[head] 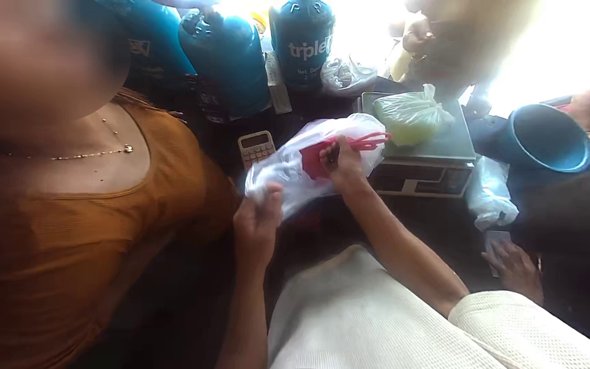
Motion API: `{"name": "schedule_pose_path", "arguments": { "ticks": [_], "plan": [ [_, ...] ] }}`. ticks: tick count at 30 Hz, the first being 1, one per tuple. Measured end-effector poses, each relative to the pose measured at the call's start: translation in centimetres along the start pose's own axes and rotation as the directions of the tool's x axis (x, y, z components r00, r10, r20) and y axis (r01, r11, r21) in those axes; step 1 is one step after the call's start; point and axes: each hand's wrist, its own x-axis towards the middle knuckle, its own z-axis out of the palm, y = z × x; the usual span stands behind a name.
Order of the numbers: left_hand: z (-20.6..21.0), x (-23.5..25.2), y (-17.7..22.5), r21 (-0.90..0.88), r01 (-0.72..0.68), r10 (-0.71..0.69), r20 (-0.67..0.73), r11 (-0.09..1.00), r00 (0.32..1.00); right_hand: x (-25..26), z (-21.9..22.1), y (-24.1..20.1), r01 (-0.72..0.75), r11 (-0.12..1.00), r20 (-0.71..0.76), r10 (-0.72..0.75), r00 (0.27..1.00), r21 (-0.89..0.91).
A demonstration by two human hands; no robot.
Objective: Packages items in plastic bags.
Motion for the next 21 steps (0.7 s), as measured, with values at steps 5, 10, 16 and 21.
{"name": "schedule_pose_path", "arguments": {
  "ticks": [5,10,16,21],
  "plan": [
    [0.2,1.6,-1.6,-0.318,0.013,-0.057,-0.13,0.948,0.99,0.2,-0.3,1.1,0.021,0.98,0.02,-0.018,1.0,-0.198],
    [-0.2,10.8,-2.0,-0.004,-0.13,0.13,0.045,0.991,0.99,-1.2,-0.8,0.5,0.164,0.864,0.158,-0.1,0.982,-0.476],
    [1.0,18.7,-3.5,0.137,-0.201,0.161,0.258,0.97,0.953,-4.2,-1.7,-3.1,0.506,0.531,0.532,-0.119,0.838,-0.679],
    [3.0,22.6,-3.3,0.043,-0.207,0.184,0.308,0.977,0.934,-5.2,-1.4,-4.2,0.399,0.707,0.459,-0.118,0.881,-0.584]
  ]
}}
